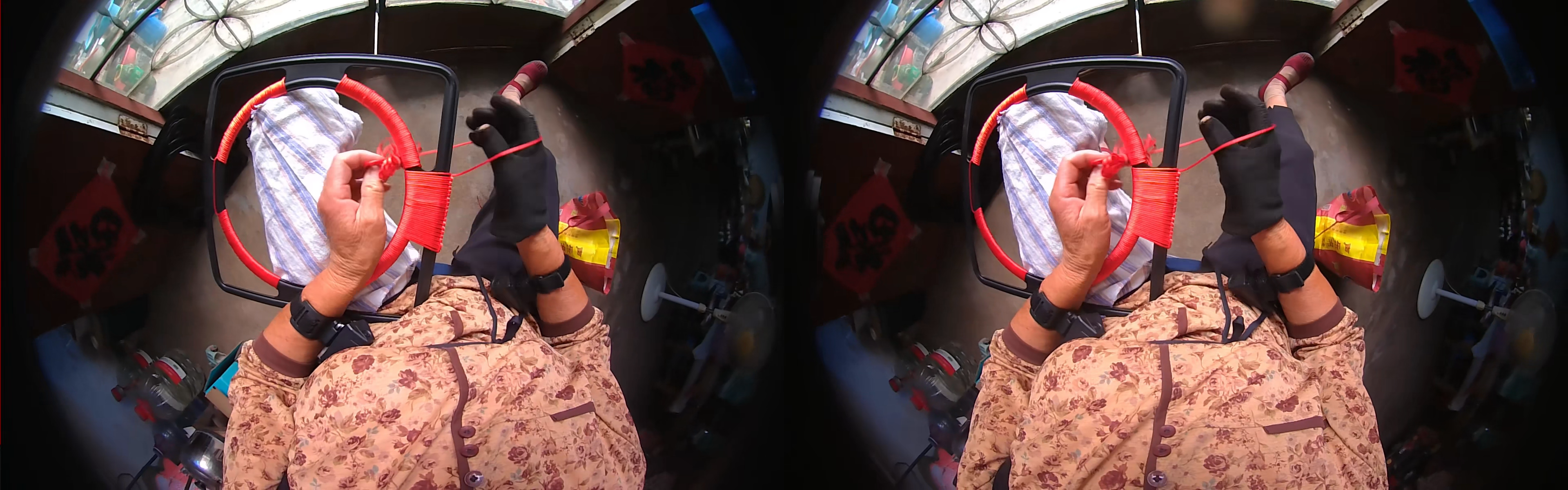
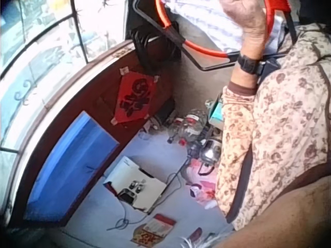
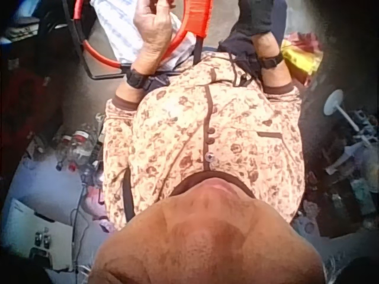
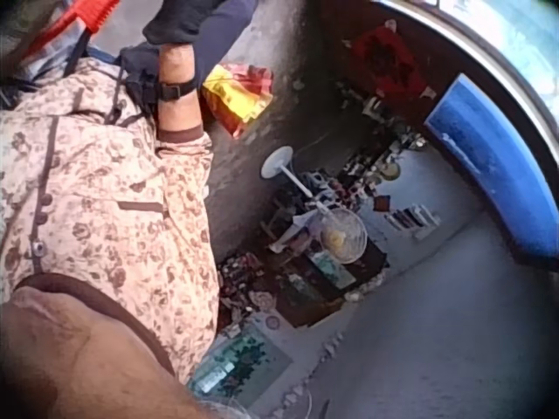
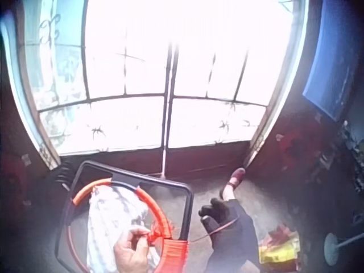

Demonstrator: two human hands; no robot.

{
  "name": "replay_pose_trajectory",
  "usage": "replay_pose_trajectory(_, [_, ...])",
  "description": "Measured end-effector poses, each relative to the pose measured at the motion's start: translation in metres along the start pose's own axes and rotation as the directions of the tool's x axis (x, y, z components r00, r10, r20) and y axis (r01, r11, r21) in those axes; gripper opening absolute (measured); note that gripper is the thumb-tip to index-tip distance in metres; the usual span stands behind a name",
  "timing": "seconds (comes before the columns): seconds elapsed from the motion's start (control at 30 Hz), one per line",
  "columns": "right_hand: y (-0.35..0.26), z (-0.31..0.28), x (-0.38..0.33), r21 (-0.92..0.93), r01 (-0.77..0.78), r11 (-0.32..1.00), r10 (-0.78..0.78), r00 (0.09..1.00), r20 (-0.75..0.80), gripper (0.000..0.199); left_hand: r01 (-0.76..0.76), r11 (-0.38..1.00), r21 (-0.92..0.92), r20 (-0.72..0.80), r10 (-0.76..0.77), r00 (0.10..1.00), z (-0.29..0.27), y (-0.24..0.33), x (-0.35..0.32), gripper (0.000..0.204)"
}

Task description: Wrapping a square plastic frame with red cord to create a woven furniture component.

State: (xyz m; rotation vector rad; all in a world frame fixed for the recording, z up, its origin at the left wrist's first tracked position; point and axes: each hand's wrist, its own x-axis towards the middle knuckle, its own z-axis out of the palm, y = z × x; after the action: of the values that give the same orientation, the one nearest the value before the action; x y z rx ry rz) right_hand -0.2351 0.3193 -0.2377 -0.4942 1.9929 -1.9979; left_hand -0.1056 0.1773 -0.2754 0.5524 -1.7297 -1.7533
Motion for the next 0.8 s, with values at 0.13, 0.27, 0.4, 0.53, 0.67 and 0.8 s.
replay_pose_trajectory(0.13, [0.001,0.014,-0.004,-0.484,0.670,0.562,-0.528,0.742,0.414,0.040,-0.413,0.898,0.150,0.043,0.411,0.911,-0.002,0.013,-0.006,0.011])
replay_pose_trajectory(0.27, [-0.001,0.024,-0.008,-0.236,0.633,0.737,-0.525,0.757,0.389,0.028,-0.479,0.863,0.160,0.058,0.477,0.877,-0.003,0.013,-0.004,0.014])
replay_pose_trajectory(0.4, [-0.003,-0.034,-0.010,-0.553,0.421,0.719,-0.267,0.902,0.340,0.014,-0.080,0.997,0.017,0.032,0.079,0.996,0.001,0.002,0.001,0.014])
replay_pose_trajectory(0.53, [0.034,-0.103,0.006,-0.748,0.276,0.604,-0.173,0.961,0.215,0.013,0.141,0.987,-0.071,0.129,-0.131,0.983,0.007,-0.003,0.002,0.016])
replay_pose_trajectory(0.67, [0.051,-0.110,0.016,0.059,-0.099,0.993,0.110,0.967,-0.229,0.015,0.040,0.995,0.091,0.105,-0.050,0.993,0.008,0.000,0.001,0.014])
replay_pose_trajectory(0.8, [0.020,-0.052,0.010,-0.143,-0.175,0.974,0.179,0.984,0.022,0.019,-0.122,0.967,0.225,0.137,0.092,0.986,0.006,0.003,0.003,0.013])
